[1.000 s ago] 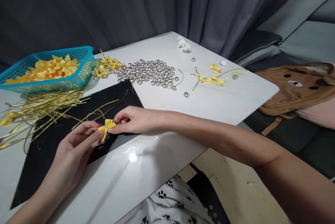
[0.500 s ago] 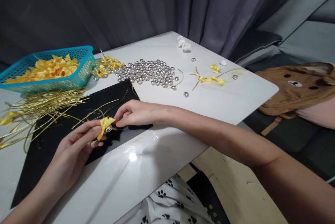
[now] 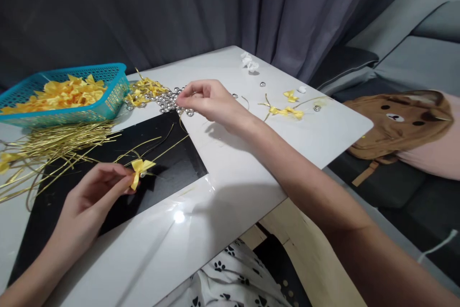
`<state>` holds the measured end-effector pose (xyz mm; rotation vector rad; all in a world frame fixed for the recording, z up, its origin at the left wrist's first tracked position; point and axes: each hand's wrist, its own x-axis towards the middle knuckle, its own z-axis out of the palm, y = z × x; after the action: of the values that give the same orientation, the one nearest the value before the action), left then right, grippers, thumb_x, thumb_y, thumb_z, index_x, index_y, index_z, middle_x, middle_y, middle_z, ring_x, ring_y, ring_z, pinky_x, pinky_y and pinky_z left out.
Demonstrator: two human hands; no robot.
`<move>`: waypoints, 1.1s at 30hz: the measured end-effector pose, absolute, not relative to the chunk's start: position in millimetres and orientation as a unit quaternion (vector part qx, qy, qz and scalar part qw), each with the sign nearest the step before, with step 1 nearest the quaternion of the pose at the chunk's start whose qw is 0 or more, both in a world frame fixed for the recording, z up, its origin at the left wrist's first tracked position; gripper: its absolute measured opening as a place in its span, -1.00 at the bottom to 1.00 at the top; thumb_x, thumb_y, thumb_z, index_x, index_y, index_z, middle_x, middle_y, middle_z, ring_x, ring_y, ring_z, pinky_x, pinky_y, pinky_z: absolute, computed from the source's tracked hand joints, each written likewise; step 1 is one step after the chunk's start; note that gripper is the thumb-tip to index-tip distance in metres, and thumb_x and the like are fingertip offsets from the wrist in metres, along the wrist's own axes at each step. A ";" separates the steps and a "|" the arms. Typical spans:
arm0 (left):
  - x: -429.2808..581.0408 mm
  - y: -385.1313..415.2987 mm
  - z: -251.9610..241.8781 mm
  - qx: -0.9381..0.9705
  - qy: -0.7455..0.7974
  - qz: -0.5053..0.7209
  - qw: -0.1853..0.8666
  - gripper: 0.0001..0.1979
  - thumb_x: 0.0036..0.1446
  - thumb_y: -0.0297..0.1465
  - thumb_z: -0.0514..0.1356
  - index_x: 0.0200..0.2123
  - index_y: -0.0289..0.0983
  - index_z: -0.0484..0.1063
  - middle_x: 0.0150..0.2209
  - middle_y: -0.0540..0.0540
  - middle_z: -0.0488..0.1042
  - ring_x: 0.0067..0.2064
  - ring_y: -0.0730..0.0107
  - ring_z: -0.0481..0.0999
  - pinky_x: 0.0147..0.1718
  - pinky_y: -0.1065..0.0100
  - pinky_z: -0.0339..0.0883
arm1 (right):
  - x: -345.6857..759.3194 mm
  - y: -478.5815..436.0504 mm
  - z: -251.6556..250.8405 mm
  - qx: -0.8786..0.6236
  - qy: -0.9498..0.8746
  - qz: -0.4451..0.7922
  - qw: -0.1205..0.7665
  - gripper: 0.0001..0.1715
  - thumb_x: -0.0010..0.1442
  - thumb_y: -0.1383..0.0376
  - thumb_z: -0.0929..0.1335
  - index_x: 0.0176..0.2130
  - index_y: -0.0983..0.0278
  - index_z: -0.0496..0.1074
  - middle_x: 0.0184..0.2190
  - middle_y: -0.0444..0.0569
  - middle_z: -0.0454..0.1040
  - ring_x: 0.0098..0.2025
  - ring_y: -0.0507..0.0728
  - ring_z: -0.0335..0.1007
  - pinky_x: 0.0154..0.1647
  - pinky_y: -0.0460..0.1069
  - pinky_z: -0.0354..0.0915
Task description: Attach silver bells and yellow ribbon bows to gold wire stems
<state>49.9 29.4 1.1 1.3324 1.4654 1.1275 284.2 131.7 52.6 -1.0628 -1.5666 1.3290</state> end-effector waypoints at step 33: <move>31.9 42.2 -0.2 0.429 0.616 0.476 0.459 -0.72 -0.28 -0.32 0.44 -0.44 -0.25 0.50 -0.44 0.00 0.52 -0.39 0.43 0.47 -0.42 0.50 0.31 | 266.5 121.2 32.6 -0.363 -0.766 0.509 0.148 -0.85 0.14 0.30 0.36 -0.34 0.37 0.45 -0.54 -0.17 0.29 -0.48 -0.07 0.12 -0.46 -0.11 0.02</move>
<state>31.9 42.2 -0.2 1.0558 1.5160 1.1729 266.5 121.2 32.6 -1.0449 -2.2046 1.4640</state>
